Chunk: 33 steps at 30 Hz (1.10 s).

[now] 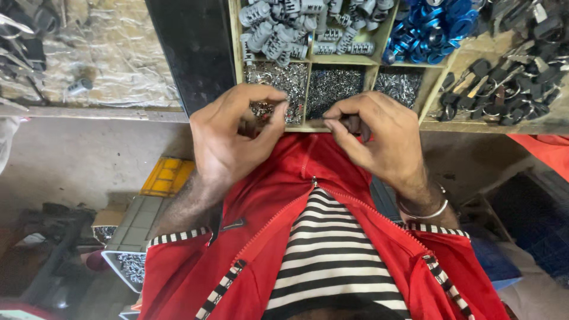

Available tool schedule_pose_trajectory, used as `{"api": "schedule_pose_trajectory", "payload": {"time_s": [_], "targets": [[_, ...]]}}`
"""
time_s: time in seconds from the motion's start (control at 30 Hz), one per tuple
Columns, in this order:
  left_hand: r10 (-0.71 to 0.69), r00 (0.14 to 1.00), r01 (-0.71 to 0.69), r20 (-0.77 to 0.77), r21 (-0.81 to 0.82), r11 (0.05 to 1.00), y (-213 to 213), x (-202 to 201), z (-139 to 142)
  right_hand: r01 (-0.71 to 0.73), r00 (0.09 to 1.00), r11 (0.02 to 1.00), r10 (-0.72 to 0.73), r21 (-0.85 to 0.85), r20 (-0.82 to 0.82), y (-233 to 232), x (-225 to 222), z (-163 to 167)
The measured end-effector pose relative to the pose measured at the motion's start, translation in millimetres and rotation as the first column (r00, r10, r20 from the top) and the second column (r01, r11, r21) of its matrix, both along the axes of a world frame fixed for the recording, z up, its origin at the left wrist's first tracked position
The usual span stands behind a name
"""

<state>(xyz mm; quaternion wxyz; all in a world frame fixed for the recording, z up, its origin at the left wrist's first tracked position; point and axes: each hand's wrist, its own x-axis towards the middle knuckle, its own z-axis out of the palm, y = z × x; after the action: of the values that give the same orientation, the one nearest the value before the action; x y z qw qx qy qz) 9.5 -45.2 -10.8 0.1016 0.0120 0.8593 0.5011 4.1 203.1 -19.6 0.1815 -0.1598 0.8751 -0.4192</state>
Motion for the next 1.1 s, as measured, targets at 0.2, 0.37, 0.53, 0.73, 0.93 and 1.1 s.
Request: {"api": "schedule_pose_trajectory", "payload": {"time_s": [0.2,0.37,0.53,0.73,0.93,1.1], "targets": [[-0.084,0.986,0.062,-0.142,-0.153,0.986,-3.4,-0.8,3.7,0.059,0.988,0.996,-0.048,-0.07,0.146,3.0,1.1,0.4],[-0.076,0.993,0.069,0.09,0.078,0.995,-11.9,6.4,4.3,0.186,0.947,0.953,-0.109,-0.237,0.302,11.1,11.7,-3.0],[-0.293,0.846,-0.251,0.446,0.817,0.519,-6.1,-4.2,-1.6,0.554,0.738,0.646,-0.09,-0.525,0.669,25.3,24.8,-8.0],[-0.208,0.959,0.077,0.193,0.529,0.845,31.5,-8.5,1.3,0.625,0.662,0.555,-0.003,-0.549,0.75,36.4,29.5,-12.3],[-0.236,0.944,0.082,0.232,0.527,0.846,36.9,-11.3,-3.5,0.598,0.649,0.611,0.012,-0.519,0.761,35.3,24.8,-10.8],[-0.237,0.941,0.089,0.241,0.501,0.861,35.2,-9.5,-6.3,0.566,0.683,0.66,-0.041,-0.493,0.729,34.2,27.4,-9.7]]}}
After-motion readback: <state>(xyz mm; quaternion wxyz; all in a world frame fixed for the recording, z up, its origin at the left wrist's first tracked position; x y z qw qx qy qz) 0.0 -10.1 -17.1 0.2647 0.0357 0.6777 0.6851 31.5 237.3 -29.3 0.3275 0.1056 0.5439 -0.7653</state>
